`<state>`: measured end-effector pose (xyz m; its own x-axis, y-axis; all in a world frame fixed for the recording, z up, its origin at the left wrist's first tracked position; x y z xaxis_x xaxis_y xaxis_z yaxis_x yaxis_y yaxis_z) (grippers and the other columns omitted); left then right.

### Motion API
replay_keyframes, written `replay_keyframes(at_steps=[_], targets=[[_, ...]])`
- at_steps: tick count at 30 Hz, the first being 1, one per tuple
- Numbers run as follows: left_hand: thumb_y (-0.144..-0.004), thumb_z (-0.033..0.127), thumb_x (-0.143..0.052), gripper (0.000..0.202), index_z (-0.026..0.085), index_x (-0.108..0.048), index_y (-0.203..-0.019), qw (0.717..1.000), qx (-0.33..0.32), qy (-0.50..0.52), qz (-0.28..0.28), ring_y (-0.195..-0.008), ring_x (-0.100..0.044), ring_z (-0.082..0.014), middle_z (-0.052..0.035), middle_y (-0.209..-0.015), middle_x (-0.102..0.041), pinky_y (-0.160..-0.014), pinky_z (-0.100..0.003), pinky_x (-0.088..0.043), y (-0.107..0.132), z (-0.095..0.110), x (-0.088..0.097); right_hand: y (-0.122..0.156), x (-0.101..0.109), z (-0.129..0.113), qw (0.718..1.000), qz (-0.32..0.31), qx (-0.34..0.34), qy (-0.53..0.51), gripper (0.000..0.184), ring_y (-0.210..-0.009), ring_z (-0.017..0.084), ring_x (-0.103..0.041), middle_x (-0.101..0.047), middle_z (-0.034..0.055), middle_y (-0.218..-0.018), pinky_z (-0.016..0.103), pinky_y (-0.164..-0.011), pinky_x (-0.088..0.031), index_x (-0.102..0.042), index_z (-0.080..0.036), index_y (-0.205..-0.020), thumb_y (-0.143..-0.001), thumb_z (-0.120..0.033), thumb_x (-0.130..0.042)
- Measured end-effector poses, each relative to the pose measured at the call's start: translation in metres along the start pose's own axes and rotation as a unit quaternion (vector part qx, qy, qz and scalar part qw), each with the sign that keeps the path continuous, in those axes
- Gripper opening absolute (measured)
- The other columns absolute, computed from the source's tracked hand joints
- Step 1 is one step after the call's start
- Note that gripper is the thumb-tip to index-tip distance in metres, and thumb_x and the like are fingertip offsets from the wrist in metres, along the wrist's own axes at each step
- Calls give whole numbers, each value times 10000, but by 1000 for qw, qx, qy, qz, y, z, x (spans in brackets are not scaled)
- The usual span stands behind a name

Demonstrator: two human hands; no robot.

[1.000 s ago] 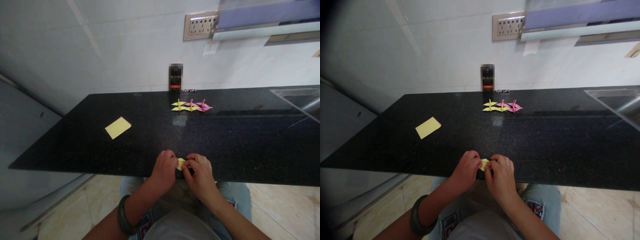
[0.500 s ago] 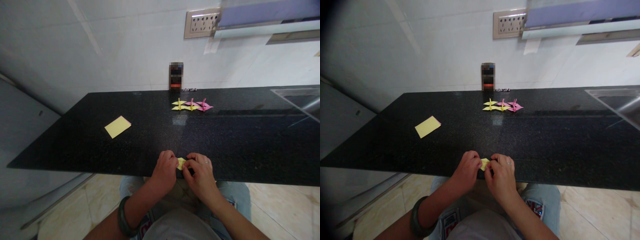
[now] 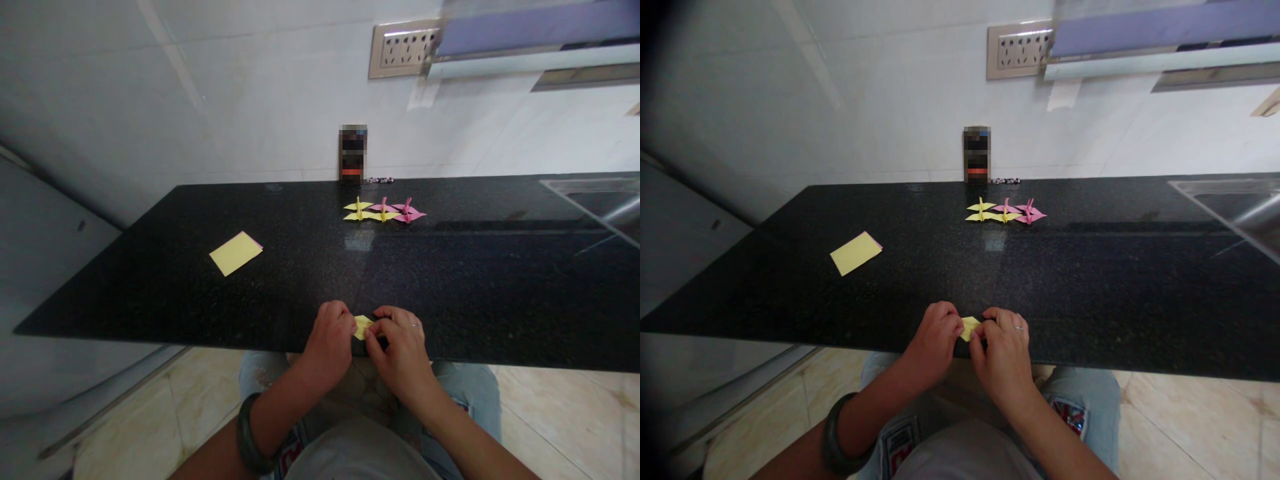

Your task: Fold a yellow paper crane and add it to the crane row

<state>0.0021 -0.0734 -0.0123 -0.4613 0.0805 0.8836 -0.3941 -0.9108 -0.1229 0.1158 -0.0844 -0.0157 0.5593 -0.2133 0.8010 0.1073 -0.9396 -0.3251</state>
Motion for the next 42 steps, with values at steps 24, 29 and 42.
replay_keyframes(at_steps=[24, 29, 42], targets=[[-774, 402, -463, 364, 225, -551, -1079, 993, -27, -95, 65, -1101, -365, -297, -95, -1100, -502, -928, -531, -265, 30, 12, 2, 14, 6, -6, 994, -32, 92, 44, 202, -882, 213, -441, -542, 52, -911, 492, -922, -221, -621, -256, -949, -782, -232, -512], [-764, 454, -458, 408, 229, -547, -1093, 992, -32, -103, 63, -1101, -373, -299, -99, -1086, -511, -925, -526, -275, 30, 11, 2, 17, 5, -4, 984, -28, 163, 70, 247, -899, 213, -441, -566, 47, -941, 487, -940, -217, -599, -272, -1017, -782, -279, -523], [-735, 451, -514, 393, 200, -586, -1029, 984, -60, -110, 128, -1087, -398, -304, -112, -1066, -547, -903, -517, -297, 41, 2, 3, 17, 6, -4, 972, -48, 217, 74, 258, -864, 212, -469, -592, 62, -887, 442, -862, -323, -592, -200, -1017, -792, -302, -519]])
Point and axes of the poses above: each hand's wrist, its own y-axis away from the middle knuckle, its own x-axis out of the back of the hand, z = x × y, the point moved 6 cm from there along -y, towards the middle knuckle
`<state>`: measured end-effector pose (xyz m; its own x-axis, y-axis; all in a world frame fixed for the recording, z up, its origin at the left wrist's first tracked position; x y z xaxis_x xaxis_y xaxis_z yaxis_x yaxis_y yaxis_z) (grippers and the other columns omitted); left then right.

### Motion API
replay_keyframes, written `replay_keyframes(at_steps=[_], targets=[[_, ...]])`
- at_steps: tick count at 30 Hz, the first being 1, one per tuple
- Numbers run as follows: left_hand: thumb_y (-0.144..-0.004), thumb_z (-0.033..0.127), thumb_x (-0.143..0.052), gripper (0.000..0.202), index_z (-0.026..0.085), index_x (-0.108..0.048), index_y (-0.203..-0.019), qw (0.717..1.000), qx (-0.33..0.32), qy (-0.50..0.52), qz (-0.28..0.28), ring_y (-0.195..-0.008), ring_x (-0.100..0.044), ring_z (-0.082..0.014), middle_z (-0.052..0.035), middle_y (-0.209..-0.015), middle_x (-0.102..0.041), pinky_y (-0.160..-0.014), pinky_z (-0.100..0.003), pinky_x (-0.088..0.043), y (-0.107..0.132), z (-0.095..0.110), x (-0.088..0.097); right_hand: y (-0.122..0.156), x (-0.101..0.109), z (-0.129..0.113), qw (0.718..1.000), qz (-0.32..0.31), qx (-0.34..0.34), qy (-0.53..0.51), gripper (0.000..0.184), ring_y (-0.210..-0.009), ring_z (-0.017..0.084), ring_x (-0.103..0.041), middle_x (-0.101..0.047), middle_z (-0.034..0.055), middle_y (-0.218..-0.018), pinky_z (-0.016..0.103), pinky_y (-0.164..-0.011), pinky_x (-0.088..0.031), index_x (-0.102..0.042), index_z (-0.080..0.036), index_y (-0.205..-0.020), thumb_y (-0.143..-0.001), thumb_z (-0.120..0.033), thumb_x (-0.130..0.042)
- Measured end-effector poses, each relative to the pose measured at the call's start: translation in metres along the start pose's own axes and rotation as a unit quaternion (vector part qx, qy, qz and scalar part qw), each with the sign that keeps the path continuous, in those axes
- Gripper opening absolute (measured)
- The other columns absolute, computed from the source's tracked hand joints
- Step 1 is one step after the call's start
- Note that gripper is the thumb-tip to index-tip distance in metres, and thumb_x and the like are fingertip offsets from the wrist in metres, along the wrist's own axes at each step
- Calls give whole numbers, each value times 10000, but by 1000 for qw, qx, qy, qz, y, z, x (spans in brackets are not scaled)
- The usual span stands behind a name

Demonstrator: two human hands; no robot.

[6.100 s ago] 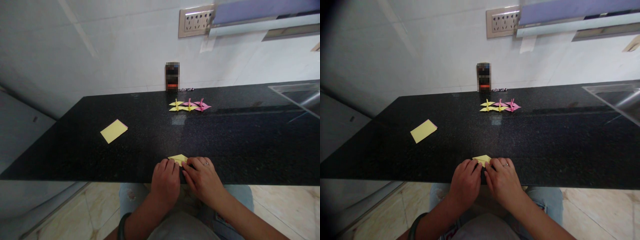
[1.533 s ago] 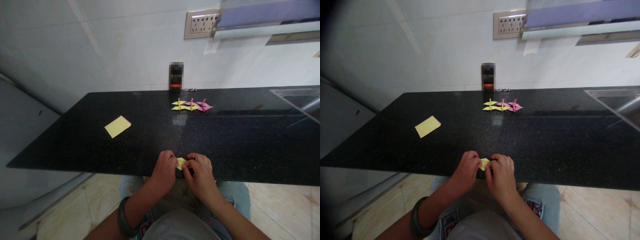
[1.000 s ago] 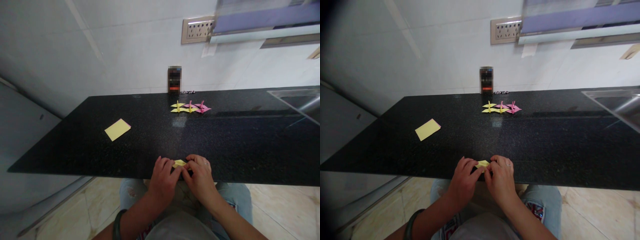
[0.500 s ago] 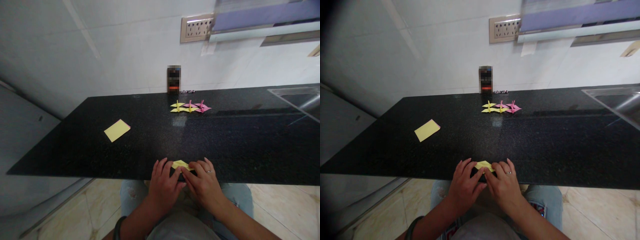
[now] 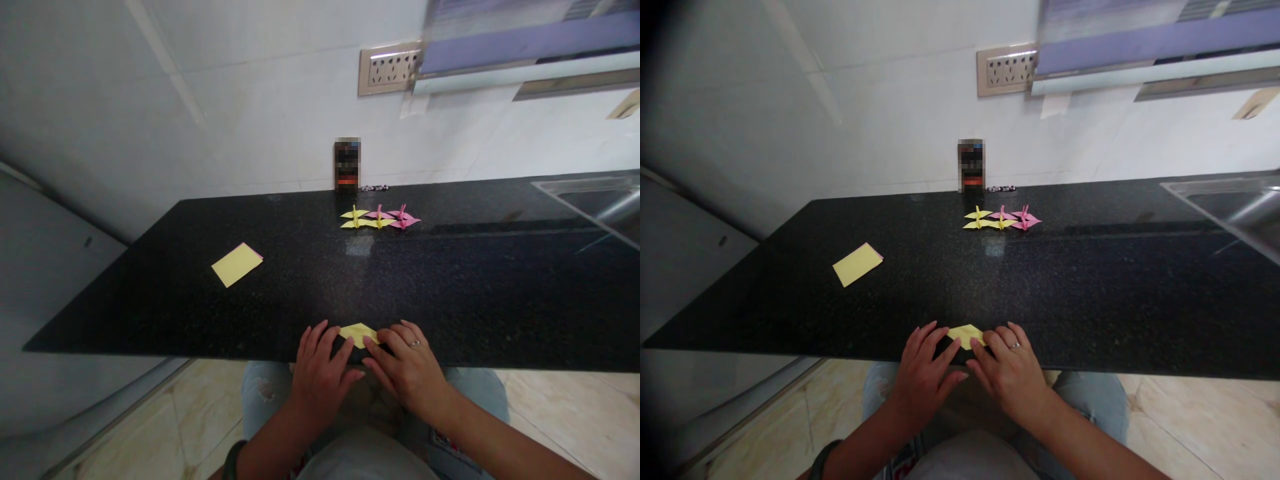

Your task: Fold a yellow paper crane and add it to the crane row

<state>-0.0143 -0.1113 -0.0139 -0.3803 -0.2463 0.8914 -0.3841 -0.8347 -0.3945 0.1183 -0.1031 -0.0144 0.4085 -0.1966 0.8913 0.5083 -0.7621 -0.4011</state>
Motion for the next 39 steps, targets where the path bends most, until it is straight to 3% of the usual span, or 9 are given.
replay_keyframes(at_steps=[6, 11, 15, 18, 22, 26, 33, 36, 39], targets=[[-752, 210, -545, 182, 213, -608, -922, 998, -36, 34, 47, -943, -488, -222, -28, -865, -624, -891, -445, -318, 8, 11, 6, 13, -2, -5, 997, -9, 56, -48, 222, -818, 189, -475, -591, 65, -848, 386, -791, -372, -582, -172, -1009, -803, -202, -505], [-785, 165, -481, 160, 205, -604, -691, 994, -8, 95, 58, -847, -499, -185, -2, -726, -616, -888, -417, -302, -2, 11, 15, 9, 5, -3, 989, 10, -11, -147, 164, -758, 175, -487, -576, 53, -772, 332, -674, -386, -612, -190, -882, -812, -164, -466], [-812, 180, -429, 173, 176, -584, -734, 982, 62, 178, -33, -731, -511, -146, -14, -714, -601, -772, -314, -381, -29, -1, 12, -8, 11, 8, 959, 13, -130, -251, 143, -731, 147, -517, -587, 36, -773, 278, -655, -402, -582, -181, -863, -824, -182, -445], [-802, 177, -447, 144, 188, -589, -826, 973, 103, 192, -77, -768, -522, -144, -12, -805, -619, -721, -278, -385, -44, -10, 7, -19, 10, 18, 950, -3, -185, -252, 104, -694, 140, -526, -598, 16, -756, 264, -637, -399, -573, -187, -848, -799, -189, -481], [-796, 173, -445, 162, 186, -593, -733, 980, 92, 126, -125, -721, -506, -155, -11, -715, -598, -689, -289, -368, -49, -12, -7, -28, 4, 22, 973, -43, -148, -174, 132, -686, 151, -508, -587, 8, -689, 280, -648, -374, -604, -200, -766, -790, -163, -479], [-795, 161, -440, 167, 177, -582, -709, 990, 82, 68, -92, -767, -482, -166, -33, -748, -555, -704, -308, -356, -46, -9, -10, -28, 4, 19, 988, -35, -110, -104, 144, -750, 170, -490, -565, 48, -766, 297, -664, -366, -619, -186, -768, -796, -168, -479], [-789, 180, -472, 144, 169, -589, -705, 996, 64, 61, -30, -731, -467, -164, -32, -702, -534, -675, -315, -377, -41, -5, -8, -19, 5, 6, 990, -73, 20, -117, 137, -793, 167, -479, -561, 49, -825, 299, -687, -377, -620, -193, -858, -813, -222, -493], [-797, 178, -461, 173, 159, -605, -703, 996, 19, 91, 9, -723, -468, -158, -40, -701, -546, -665, -309, -392, -34, 1, -1, -19, 2, 7, 989, -90, 21, -112, 141, -801, 166, -476, -565, 44, -830, 299, -693, -374, -623, -203, -863, -817, -229, -492], [-802, 148, -445, 167, 151, -611, -782, 990, -47, 134, -8, -751, -481, -154, -50, -773, -579, -687, -303, -413, -25, 10, 0, -19, 0, 7, 990, -96, 23, -99, 158, -802, 165, -473, -570, 45, -826, 303, -707, -366, -624, -197, -849, -832, -228, -470]])
Point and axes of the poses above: each hand's wrist, its own y-axis away from the middle knuckle, its own x-axis out of the back of the hand, z = x × y, the point moved 6 cm from there along -y, towards the middle knuckle
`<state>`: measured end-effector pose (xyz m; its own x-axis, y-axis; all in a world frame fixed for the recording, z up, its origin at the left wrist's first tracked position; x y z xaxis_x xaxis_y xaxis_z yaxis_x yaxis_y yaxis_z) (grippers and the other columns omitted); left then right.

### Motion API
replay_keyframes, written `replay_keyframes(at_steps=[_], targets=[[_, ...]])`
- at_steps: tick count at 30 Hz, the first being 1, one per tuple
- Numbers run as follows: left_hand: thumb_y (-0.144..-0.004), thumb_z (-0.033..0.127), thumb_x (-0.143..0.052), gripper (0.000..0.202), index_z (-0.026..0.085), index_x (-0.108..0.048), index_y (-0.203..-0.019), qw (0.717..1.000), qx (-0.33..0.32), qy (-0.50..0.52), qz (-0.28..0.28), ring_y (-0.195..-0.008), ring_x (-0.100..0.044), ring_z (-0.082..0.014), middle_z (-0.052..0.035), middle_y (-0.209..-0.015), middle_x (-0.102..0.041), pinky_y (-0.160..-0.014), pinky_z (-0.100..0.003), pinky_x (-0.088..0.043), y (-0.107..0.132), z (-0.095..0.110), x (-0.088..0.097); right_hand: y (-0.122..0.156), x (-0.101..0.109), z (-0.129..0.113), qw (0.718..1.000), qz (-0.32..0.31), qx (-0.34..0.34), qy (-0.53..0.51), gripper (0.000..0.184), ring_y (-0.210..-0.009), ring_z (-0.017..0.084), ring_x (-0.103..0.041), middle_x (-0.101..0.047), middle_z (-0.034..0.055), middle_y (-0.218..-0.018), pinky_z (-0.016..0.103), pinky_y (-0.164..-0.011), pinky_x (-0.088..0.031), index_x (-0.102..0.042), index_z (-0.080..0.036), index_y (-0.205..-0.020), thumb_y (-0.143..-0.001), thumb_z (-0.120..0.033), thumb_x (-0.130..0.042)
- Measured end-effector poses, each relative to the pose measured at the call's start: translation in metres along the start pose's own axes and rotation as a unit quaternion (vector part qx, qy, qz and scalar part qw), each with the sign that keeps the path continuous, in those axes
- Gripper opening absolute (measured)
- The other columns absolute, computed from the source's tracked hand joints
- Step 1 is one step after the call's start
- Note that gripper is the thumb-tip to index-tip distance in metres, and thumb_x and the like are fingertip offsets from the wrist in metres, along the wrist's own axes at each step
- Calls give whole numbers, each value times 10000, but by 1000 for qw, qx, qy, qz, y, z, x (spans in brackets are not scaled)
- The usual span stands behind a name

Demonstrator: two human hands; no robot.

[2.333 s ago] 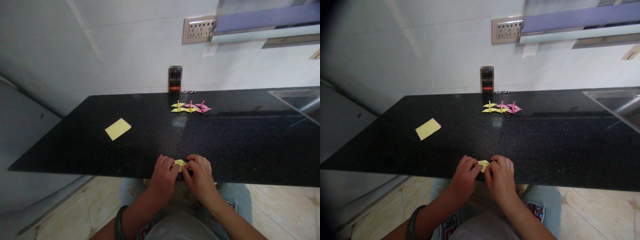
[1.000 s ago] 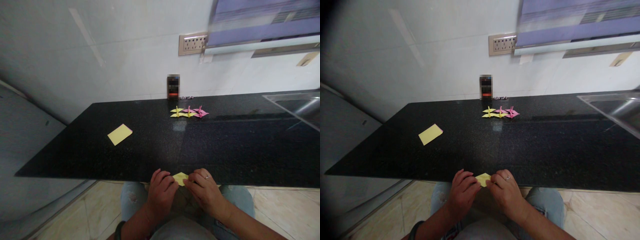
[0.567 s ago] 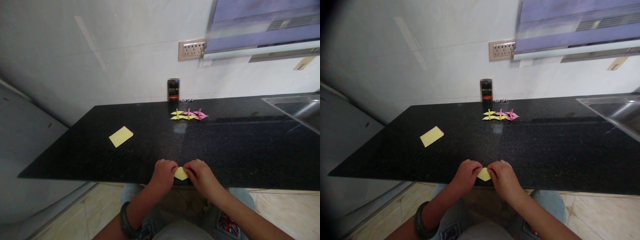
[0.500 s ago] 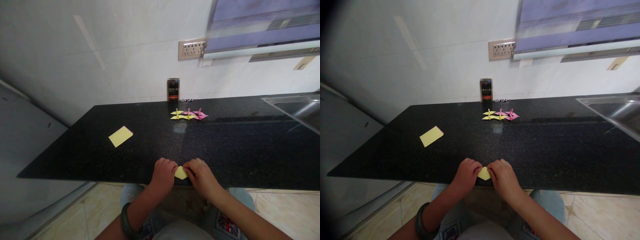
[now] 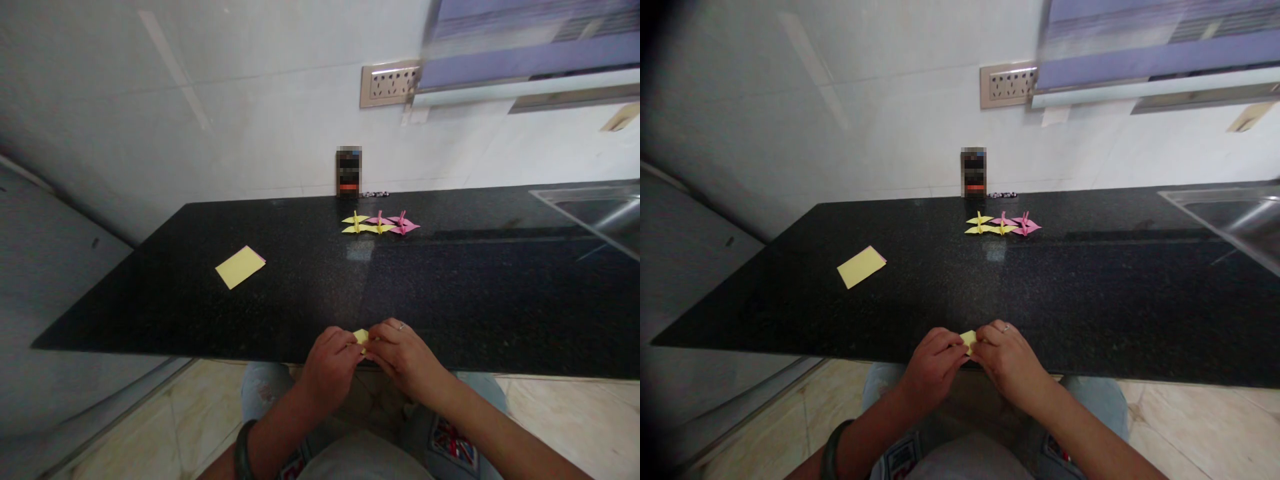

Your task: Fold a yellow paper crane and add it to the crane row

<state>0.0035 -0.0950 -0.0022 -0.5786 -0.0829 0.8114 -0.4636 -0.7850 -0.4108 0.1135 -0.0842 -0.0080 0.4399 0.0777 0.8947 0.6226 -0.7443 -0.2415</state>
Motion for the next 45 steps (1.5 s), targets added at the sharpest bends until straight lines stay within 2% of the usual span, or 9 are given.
replay_keyframes(at_steps=[3, 8, 16, 23, 34, 45], targets=[[-789, 114, -453, 158, 138, -598, -846, 1000, 0, 26, -18, -788, -495, -156, -60, -836, -594, -720, -307, -427, 6, 1, -3, 1, -1, -2, 1000, 2, 7, 13, 174, -812, 171, -471, -578, 52, -842, 312, -724, -355, -614, -190, -880, -845, -219, -445], [-775, 106, -458, 149, 137, -602, -800, 999, 33, 37, -22, -773, -502, -163, -63, -816, -593, -706, -313, -434, 4, -3, -2, 8, -3, -6, 999, 24, 0, 40, 150, -840, 194, -462, -586, 61, -904, 336, -746, -337, -594, -203, -919, -815, -195, -486], [-772, 114, -454, 159, 161, -605, -787, 995, 77, 27, -59, -792, -495, -161, -52, -830, -569, -706, -308, -415, -1, -4, 0, 8, -6, -4, 989, 85, -115, 27, 154, -792, 190, -469, -568, 63, -857, 334, -711, -349, -591, -177, -800, -809, -135, -443], [-784, 109, -420, 179, 160, -577, -715, 992, 113, 6, -61, -762, -486, -157, -39, -784, -543, -690, -301, -402, -3, -8, -5, 6, 0, -6, 984, 116, -137, 11, 148, -764, 187, -477, -545, 64, -824, 329, -689, -361, -594, -176, -750, -787, -149, -454], [-814, 148, -380, 212, 146, -558, -699, 993, 111, -22, -45, -747, -476, -157, -43, -754, -508, -680, -303, -398, -2, -7, -11, 7, -2, -1, 979, 121, -165, -2, 126, -745, 187, -472, -539, 60, -787, 326, -673, -360, -577, -174, -710, -776, -166, -471], [-786, 107, -403, 175, 141, -543, -686, 990, 126, -24, -50, -757, -477, -162, -45, -759, -517, -693, -312, -414, -2, -5, -11, 7, -4, 4, 974, 125, -186, -16, 98, -740, 187, -464, -535, 49, -768, 320, -672, -346, -533, -182, -652, -745, -171, -505]])
Point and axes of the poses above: each hand's wrist, its own y-axis away from the middle knuckle, its own x-axis out of the back of the hand, z = x × y, the point moved 6 cm from there along -y, towards the middle knuckle
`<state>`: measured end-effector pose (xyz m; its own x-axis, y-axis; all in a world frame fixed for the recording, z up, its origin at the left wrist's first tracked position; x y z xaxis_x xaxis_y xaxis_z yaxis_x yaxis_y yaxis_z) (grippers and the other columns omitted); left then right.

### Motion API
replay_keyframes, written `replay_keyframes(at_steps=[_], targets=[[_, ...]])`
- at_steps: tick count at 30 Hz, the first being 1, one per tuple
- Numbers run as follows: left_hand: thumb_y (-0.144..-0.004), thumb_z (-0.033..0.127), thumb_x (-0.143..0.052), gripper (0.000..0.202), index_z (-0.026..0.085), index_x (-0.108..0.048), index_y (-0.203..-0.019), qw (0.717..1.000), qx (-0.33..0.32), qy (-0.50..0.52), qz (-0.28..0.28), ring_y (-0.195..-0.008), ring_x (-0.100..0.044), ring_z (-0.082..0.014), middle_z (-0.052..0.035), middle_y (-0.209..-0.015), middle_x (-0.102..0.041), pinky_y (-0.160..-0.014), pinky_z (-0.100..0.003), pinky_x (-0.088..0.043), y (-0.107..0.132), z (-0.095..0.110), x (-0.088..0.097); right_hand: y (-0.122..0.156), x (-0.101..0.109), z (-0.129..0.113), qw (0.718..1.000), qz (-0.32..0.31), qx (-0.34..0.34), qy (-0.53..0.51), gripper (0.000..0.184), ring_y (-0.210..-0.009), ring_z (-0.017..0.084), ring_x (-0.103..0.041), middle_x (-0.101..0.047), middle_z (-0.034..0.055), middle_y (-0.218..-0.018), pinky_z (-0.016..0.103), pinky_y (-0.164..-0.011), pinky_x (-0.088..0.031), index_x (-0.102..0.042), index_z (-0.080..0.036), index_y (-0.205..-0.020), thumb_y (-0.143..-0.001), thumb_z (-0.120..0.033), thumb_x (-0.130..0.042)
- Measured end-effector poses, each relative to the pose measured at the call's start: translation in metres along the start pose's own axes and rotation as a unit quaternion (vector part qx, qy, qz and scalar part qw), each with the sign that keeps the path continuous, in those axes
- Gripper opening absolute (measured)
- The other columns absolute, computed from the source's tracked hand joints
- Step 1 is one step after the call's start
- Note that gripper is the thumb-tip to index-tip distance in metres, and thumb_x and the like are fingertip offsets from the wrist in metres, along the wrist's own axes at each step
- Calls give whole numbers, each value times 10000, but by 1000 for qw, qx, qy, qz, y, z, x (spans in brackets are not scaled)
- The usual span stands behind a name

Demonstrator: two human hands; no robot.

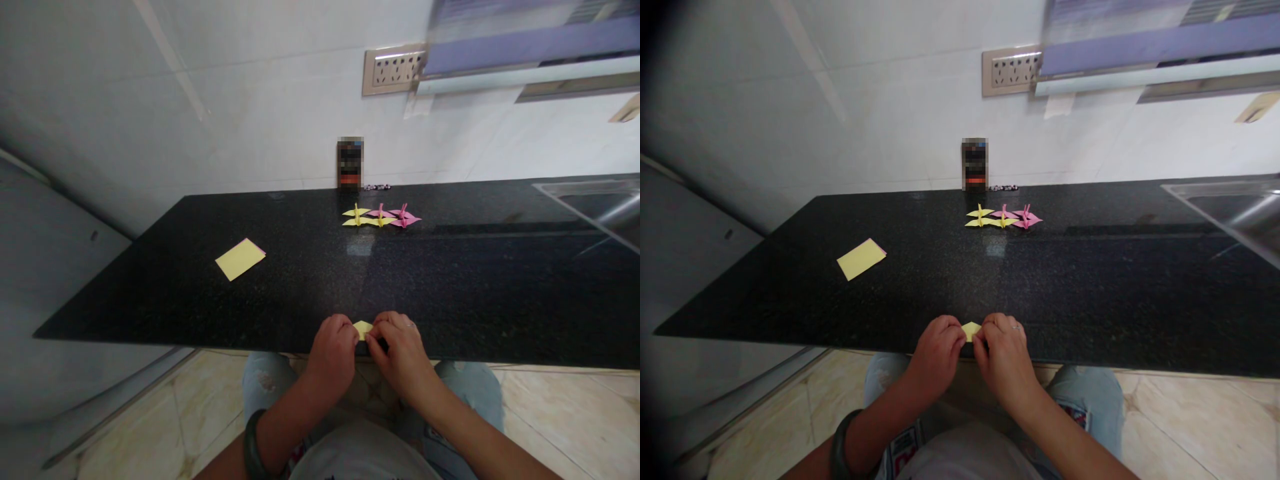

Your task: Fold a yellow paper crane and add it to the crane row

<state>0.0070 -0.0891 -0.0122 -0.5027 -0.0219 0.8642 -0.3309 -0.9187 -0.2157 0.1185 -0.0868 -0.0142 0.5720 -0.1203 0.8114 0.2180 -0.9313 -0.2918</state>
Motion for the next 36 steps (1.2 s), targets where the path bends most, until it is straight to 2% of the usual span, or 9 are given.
replay_keyframes(at_steps=[4, 8, 10, 16, 19, 23, 29, 36], targets=[[-822, 135, -377, 194, 136, -562, -762, 999, -27, -18, 26, -778, -485, -164, -55, -783, -533, -715, -323, -429, 8, 1, -1, 0, 0, 0, 1000, 1, 4, -2, 102, -738, 186, -461, -534, 48, -767, 320, -670, -343, -534, -182, -650, -746, -166, -502], [-830, 164, -394, 225, 151, -552, -990, 992, -102, -61, 52, -858, -494, -180, -83, -896, -549, -756, -341, -444, 21, 8, -5, 0, -1, 0, 1000, -11, -8, 3, 94, -742, 185, -462, -534, 47, -776, 322, -672, -344, -539, -182, -651, -742, -179, -518], [-825, 182, -412, 255, 148, -530, -1048, 987, -123, -87, 57, -900, -493, -193, -99, -956, -549, -791, -363, -442, 26, 10, -8, -1, -1, 1, 1000, -12, -10, 6, 105, -743, 182, -466, -533, 45, -772, 320, -675, -348, -542, -180, -644, -746, -193, -519], [-804, 251, -454, 285, 111, -535, -1038, 986, -118, -108, 51, -950, -480, -219, -116, -1005, -547, -844, -389, -429, 28, 9, -11, 2, 0, 2, 1000, -20, 14, -14, 120, -764, 178, -469, -528, 55, -793, 321, -696, -366, -559, -164, -684, -776, -186, -485], [-797, 273, -457, 296, 115, -542, -1033, 988, -113, -94, 39, -960, -469, -232, -117, -1027, -537, -850, -407, -420, 27, 8, -10, 8, 4, 0, 997, -40, 62, -34, 144, -807, 181, -464, -523, 74, -851, 323, -720, -375, -584, -150, -849, -808, -184, -450], [-797, 272, -447, 300, 116, -545, -1033, 991, -103, -83, 28, -958, -465, -237, -116, -1033, -533, -851, -413, -415, 26, 10, -7, 17, 4, -7, 988, -84, 130, 18, 275, -843, 204, -452, -517, 90, -912, 366, -748, -367, -550, -179, -1073, -820, -227, -452], [-800, 249, -452, 335, 86, -510, -1086, 986, -124, -106, 32, -983, -460, -234, -122, -1051, -533, -870, -397, -407, 31, 10, -11, 18, 1, -9, 984, -82, 141, 76, 288, -848, 223, -449, -530, 105, -920, 404, -765, -366, -577, -162, -1053, -817, -282, -462], [-799, 247, -460, 385, 36, -473, -1121, 979, -144, -139, 43, -1046, -431, -259, -155, -1101, -508, -894, -408, -391, 41, 4, -15, 22, 3, -7, 985, -60, 147, 69, 274, -894, 227, -453, -509, 121, -961, 433, -840, -361, -587, -131, -1036, -811, -227, -464]])
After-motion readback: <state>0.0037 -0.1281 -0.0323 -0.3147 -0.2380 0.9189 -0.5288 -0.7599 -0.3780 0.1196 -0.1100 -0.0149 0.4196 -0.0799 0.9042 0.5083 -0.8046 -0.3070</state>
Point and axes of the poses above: each hand's wrist, its own y-axis away from the middle knuckle, its own x-axis out of the back of the hand, z = x × y, the point moved 6 cm from there along -y, towards the middle knuckle
